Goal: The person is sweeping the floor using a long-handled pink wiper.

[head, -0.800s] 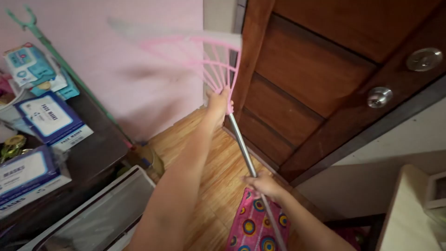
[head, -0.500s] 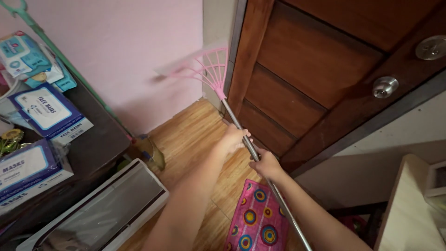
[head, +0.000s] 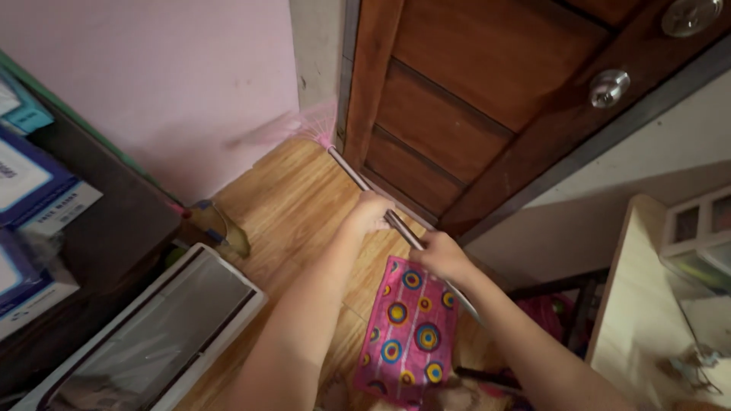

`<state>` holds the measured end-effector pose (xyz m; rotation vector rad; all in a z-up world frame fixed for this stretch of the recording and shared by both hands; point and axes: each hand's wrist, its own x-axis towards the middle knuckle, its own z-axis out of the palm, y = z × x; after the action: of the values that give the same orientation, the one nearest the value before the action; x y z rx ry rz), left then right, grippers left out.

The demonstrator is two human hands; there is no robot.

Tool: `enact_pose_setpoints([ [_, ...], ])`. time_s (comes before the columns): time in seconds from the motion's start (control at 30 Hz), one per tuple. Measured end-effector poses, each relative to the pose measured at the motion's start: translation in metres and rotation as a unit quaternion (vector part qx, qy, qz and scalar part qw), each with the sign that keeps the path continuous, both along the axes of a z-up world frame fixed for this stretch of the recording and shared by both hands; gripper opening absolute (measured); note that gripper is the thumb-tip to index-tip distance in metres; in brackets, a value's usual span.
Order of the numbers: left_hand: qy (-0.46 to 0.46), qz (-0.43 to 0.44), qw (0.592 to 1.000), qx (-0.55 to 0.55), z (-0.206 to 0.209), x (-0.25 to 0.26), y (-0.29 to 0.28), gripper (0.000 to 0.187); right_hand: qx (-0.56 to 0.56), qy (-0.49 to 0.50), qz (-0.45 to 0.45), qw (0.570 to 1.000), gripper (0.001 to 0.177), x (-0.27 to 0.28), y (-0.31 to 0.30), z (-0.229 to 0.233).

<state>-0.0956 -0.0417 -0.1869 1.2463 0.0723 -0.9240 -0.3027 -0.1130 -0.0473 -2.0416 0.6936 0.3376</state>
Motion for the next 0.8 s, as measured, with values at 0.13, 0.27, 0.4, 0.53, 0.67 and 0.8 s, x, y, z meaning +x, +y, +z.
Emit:
enact_pose_setpoints([
  [0.13, 0.059, 0.128, 0.989, -0.036, -0.102, 0.024, -0.01, 0.041, -0.042, 0.004, 0.056, 0.998, 0.026, -0.011, 0.006, 0.002],
  [0.27, 0.009, 0.126, 0.992, -0.014, -0.12, 0.021, 0.017, 0.02, 0.045, 0.112, 0.054, 0.991, 0.027, -0.052, 0.018, 0.028],
  [0.4, 0.1, 0.061, 0.993, 0.002, -0.103, -0.009, -0.002, 0.025, 0.087, 0.09, 0.005, 0.992, 0.024, -0.064, 0.0, 0.011],
  [0.53, 0.117, -0.048, 0.992, 0.002, -0.087, -0.067, -0.011, 0.026, 0.085, 0.051, -0.005, 0.995, 0.025, -0.052, -0.008, -0.025],
  [0.67, 0.072, -0.032, 0.996, 0.044, -0.067, -0.095, -0.003, 0.014, 0.174, 0.041, -0.044, 0.983, 0.046, -0.053, 0.007, -0.013],
  [0.8, 0.007, 0.065, 0.997, 0.029, -0.107, -0.104, -0.012, 0.02, 0.388, 0.046, -0.062, 0.919, 0.087, -0.076, 0.025, 0.033],
])
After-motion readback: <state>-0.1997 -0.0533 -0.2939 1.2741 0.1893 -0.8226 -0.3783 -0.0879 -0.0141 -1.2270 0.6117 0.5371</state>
